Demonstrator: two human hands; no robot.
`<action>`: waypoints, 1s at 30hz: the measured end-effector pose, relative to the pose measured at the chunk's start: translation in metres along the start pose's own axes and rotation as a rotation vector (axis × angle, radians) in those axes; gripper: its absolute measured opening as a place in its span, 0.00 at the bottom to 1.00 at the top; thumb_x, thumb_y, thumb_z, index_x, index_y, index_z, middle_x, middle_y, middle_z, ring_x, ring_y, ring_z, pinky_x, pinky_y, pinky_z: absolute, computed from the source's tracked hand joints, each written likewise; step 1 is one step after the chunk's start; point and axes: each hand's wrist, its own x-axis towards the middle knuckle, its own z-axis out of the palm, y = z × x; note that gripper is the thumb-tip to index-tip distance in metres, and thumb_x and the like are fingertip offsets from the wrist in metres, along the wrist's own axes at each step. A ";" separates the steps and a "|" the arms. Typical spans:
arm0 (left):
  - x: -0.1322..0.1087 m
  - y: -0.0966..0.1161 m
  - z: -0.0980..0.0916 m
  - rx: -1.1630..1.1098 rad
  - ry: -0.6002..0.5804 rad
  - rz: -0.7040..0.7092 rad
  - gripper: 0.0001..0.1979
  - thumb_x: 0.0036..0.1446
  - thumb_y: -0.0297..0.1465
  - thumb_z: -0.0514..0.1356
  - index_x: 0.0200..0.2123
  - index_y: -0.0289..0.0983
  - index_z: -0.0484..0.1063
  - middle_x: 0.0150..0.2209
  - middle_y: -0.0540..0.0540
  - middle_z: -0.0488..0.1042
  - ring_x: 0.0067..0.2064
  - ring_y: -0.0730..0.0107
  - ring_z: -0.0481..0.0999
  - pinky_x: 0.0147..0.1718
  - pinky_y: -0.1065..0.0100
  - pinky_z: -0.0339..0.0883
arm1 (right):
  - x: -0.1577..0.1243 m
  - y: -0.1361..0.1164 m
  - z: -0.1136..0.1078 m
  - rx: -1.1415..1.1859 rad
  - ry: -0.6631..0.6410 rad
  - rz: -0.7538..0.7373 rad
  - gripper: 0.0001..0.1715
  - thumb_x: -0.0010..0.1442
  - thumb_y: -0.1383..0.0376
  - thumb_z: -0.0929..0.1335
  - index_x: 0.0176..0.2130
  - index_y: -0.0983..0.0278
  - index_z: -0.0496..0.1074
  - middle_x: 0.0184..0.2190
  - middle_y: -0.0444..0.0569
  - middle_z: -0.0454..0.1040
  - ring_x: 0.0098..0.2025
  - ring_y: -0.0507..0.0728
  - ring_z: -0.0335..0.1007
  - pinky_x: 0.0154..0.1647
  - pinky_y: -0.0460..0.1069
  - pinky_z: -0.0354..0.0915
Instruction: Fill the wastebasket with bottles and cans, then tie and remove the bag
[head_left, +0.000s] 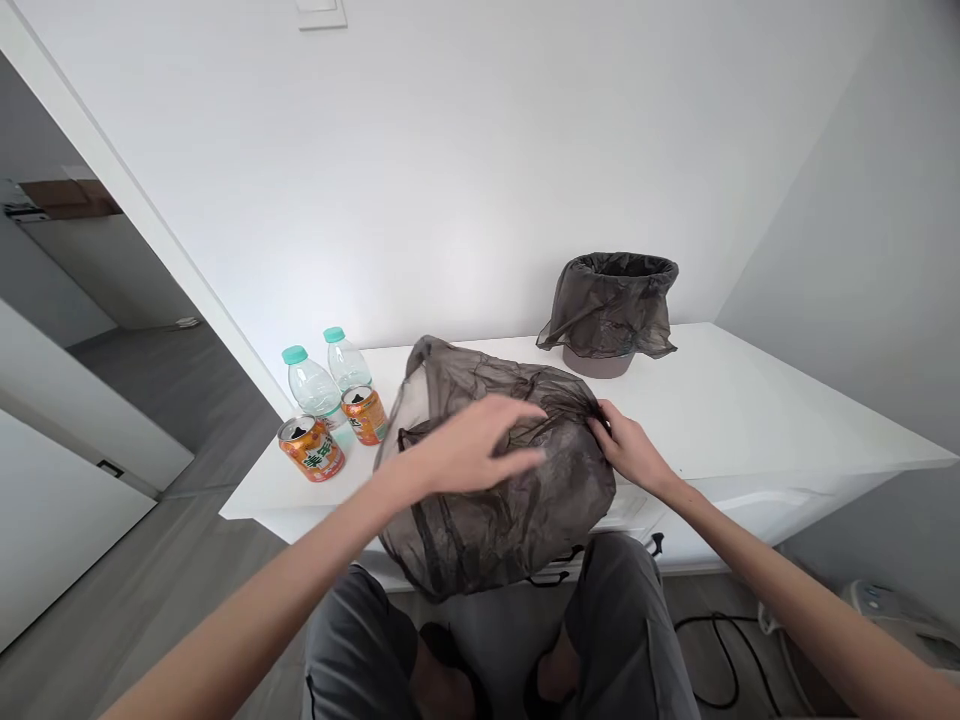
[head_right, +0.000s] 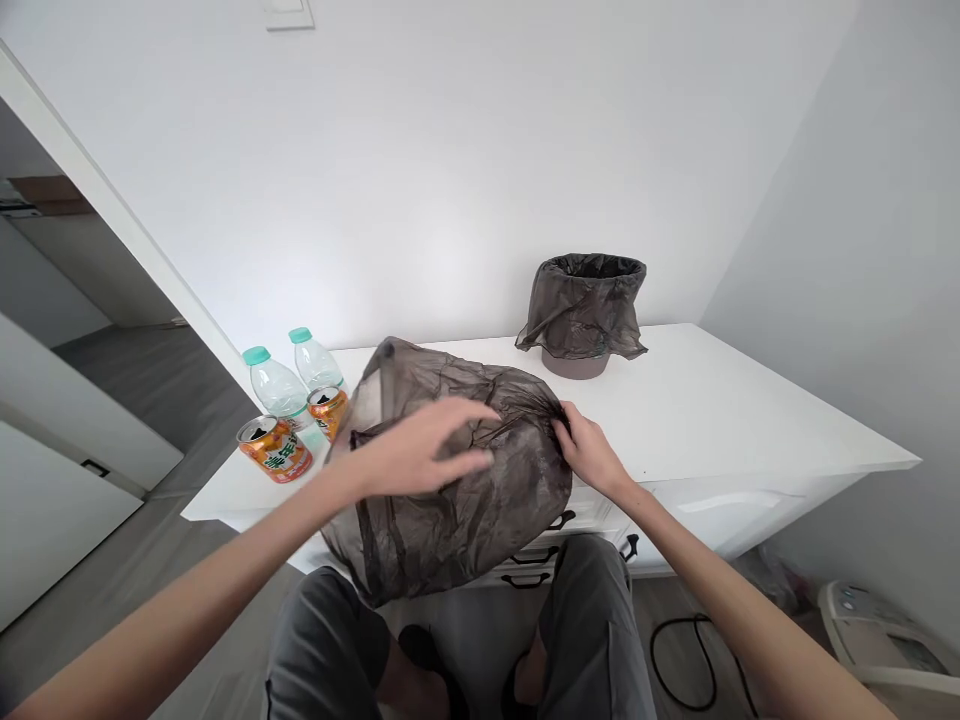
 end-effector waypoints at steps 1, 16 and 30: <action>-0.003 -0.007 0.019 -0.015 -0.123 -0.007 0.31 0.64 0.48 0.63 0.64 0.40 0.68 0.66 0.39 0.70 0.71 0.48 0.63 0.69 0.52 0.57 | 0.000 0.005 -0.003 -0.018 -0.037 -0.033 0.20 0.72 0.54 0.58 0.56 0.60 0.67 0.46 0.58 0.80 0.46 0.67 0.78 0.47 0.59 0.71; -0.129 -0.030 0.072 0.115 -0.123 0.006 0.60 0.48 0.42 0.76 0.77 0.46 0.44 0.77 0.36 0.45 0.77 0.40 0.47 0.73 0.41 0.48 | -0.073 -0.002 -0.049 -0.401 -0.325 -0.453 0.48 0.68 0.55 0.69 0.77 0.48 0.45 0.76 0.47 0.53 0.77 0.68 0.47 0.73 0.67 0.58; -0.138 -0.061 0.100 0.023 0.175 -0.161 0.41 0.47 0.15 0.50 0.64 0.44 0.70 0.67 0.46 0.71 0.70 0.57 0.66 0.67 0.50 0.60 | -0.064 0.033 -0.017 -0.427 -0.310 -0.415 0.38 0.68 0.63 0.65 0.73 0.51 0.57 0.73 0.50 0.61 0.72 0.65 0.59 0.70 0.66 0.63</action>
